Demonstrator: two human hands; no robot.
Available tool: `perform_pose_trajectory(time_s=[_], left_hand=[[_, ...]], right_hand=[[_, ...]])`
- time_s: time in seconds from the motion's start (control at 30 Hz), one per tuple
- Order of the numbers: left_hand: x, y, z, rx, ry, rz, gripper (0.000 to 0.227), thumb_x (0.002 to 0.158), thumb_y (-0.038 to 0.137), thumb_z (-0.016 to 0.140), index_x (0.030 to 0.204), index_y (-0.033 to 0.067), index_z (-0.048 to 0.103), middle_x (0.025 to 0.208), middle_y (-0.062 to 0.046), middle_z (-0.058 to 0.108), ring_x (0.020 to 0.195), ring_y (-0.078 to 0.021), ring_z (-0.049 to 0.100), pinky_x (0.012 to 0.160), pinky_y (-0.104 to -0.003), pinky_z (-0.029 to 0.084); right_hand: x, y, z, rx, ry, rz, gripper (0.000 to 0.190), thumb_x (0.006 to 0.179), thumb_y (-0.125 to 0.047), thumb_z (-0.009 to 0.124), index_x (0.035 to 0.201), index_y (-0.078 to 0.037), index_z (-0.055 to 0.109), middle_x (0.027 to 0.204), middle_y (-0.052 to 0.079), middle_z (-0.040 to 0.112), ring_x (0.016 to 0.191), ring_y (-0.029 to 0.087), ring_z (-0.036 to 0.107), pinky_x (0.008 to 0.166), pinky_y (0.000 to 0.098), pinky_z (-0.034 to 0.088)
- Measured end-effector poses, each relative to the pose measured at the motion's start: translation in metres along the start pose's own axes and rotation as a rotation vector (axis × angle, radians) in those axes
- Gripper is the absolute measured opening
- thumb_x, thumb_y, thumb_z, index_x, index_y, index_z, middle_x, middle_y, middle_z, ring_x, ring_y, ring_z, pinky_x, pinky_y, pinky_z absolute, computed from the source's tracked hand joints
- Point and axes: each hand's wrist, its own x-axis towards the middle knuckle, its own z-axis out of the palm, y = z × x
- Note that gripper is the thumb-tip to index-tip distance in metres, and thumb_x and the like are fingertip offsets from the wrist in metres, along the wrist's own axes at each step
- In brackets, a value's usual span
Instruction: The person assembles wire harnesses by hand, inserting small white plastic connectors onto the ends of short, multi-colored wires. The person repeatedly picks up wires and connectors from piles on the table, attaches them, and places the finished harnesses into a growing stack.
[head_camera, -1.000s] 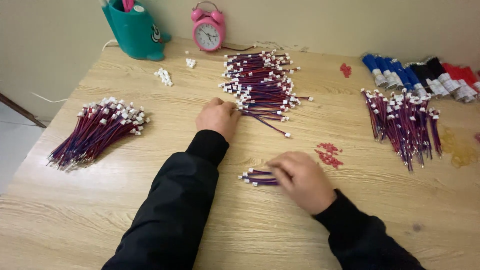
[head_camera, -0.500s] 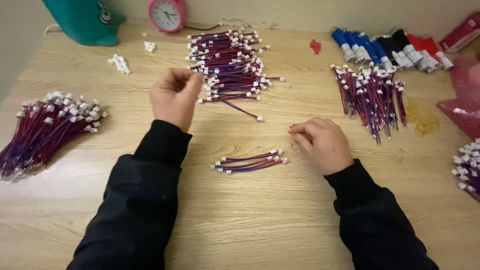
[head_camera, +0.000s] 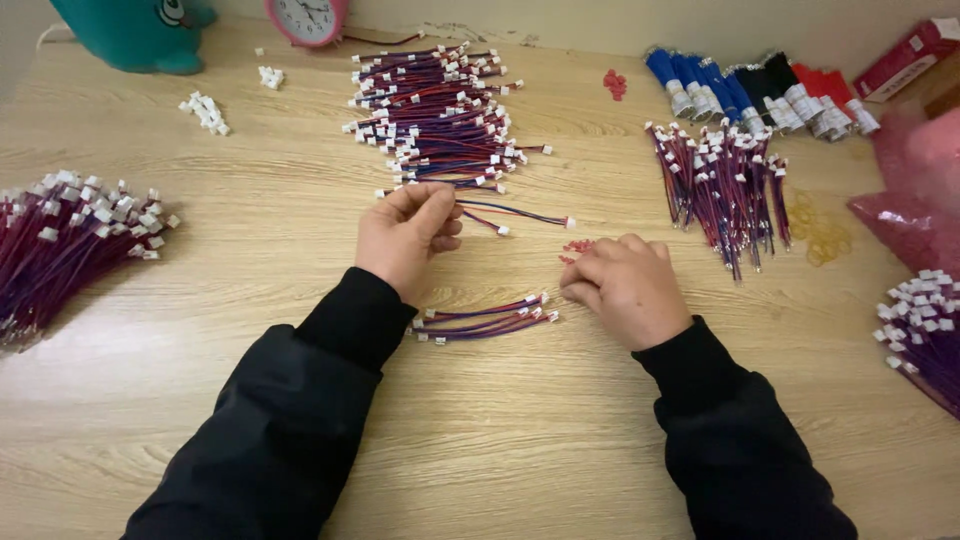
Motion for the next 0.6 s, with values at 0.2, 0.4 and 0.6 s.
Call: perform_pose_trajectory(time_s=[0.2, 0.4, 0.6], left_hand=[[0.003, -0.011, -0.008, 0.001, -0.032, -0.070, 0.021, 0.086, 0.015, 0.074, 0.102, 0.0049, 0.066, 0.084, -0.015, 0.071, 0.069, -0.0181, 0.071, 0.059, -0.026, 0.063], [0.010, -0.027, -0.011, -0.013, -0.008, -0.068, 0.024, 0.085, 0.013, 0.074, 0.105, 0.0021, 0.065, 0.085, -0.015, 0.071, 0.071, -0.0194, 0.072, 0.061, -0.028, 0.063], [0.020, -0.043, -0.018, -0.017, -0.079, -0.069, 0.021, 0.090, 0.011, 0.069, 0.109, 0.0022, 0.066, 0.086, -0.017, 0.069, 0.073, -0.0215, 0.071, 0.063, -0.031, 0.065]], right_hand=[[0.005, -0.003, 0.009, 0.079, 0.034, -0.004, 0.010, 0.089, -0.031, 0.065, 0.090, -0.022, 0.065, 0.091, -0.003, 0.063, 0.094, 0.021, 0.059, 0.083, 0.0406, 0.043], [0.013, -0.041, -0.023, 1.160, 0.084, 0.123, 0.006, 0.092, -0.005, 0.062, 0.095, 0.000, 0.063, 0.072, 0.007, 0.067, 0.074, 0.014, 0.062, 0.074, 0.0281, 0.053], [0.053, -0.061, -0.013, 1.440, 0.126, 0.233, 0.011, 0.094, -0.009, 0.063, 0.097, 0.001, 0.061, 0.065, 0.009, 0.063, 0.059, 0.013, 0.062, 0.054, 0.0189, 0.048]])
